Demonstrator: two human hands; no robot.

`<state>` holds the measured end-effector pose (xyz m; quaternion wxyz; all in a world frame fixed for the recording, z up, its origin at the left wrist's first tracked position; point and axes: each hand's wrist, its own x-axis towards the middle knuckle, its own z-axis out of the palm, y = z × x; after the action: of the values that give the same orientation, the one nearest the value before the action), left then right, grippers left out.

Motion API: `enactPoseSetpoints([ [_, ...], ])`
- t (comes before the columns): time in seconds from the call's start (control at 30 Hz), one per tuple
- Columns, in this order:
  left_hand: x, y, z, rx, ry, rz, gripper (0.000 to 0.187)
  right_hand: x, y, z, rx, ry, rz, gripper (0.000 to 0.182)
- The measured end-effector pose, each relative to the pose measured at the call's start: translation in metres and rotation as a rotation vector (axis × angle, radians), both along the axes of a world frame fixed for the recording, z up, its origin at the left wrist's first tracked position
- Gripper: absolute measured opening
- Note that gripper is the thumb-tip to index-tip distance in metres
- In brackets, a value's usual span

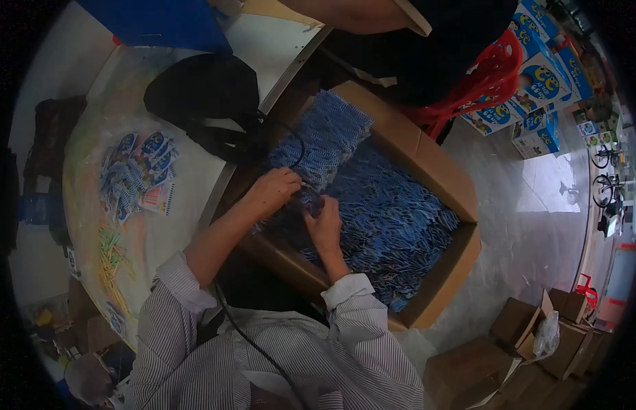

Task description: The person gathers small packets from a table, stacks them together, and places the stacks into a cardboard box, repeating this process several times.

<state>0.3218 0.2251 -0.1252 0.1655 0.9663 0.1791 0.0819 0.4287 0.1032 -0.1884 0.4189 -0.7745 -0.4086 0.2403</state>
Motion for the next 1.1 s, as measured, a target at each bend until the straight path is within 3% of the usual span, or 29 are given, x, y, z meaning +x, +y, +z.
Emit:
enactPoseSetpoints([
  [0.13, 0.008, -0.005, -0.004, 0.057, -0.027, 0.047, 0.017, -0.003, 0.006, -0.029, 0.044, -0.135, -0.037, 0.033],
  [0.37, -0.011, -0.014, 0.031, 0.032, -0.103, 0.15, 0.021, -0.001, 0.004, -0.025, -0.003, -0.013, -0.033, 0.039],
  [0.43, -0.021, -0.019, 0.034, -0.227, 0.245, 0.064, 0.02, 0.003, 0.004, -0.022, -0.036, 0.038, -0.024, 0.04],
  [0.47, -0.022, -0.024, 0.03, -0.226, 0.242, 0.072, 0.02, 0.005, 0.004, -0.023, -0.033, 0.035, -0.016, 0.04],
  [0.53, -0.02, -0.031, 0.013, -0.231, 0.549, -0.021, 0.022, 0.006, 0.003, -0.025, -0.01, 0.04, -0.045, 0.037],
  [0.63, -0.011, -0.027, -0.011, -0.218, 0.532, 0.024, 0.019, 0.005, 0.002, -0.024, 0.014, 0.104, -0.051, 0.038],
  [0.77, 0.011, -0.039, 0.016, -0.198, 0.605, 0.079, 0.016, 0.004, 0.0, -0.031, 0.039, 0.004, -0.027, 0.038],
  [0.87, 0.015, -0.042, 0.019, -0.336, 0.616, 0.051, 0.017, -0.002, 0.0, -0.027, 0.027, 0.043, -0.049, 0.038],
  [0.93, 0.008, -0.036, -0.002, -0.341, 0.571, 0.201, 0.018, -0.004, 0.002, -0.021, 0.002, -0.036, -0.07, 0.037],
  [1.07, 0.006, -0.043, -0.026, -0.304, 0.393, 0.282, 0.019, -0.01, 0.002, -0.022, 0.046, -0.099, -0.079, 0.038],
  [1.1, 0.011, -0.047, -0.033, -0.39, 0.384, 0.402, 0.021, -0.011, 0.004, -0.026, 0.031, -0.089, -0.092, 0.039],
])
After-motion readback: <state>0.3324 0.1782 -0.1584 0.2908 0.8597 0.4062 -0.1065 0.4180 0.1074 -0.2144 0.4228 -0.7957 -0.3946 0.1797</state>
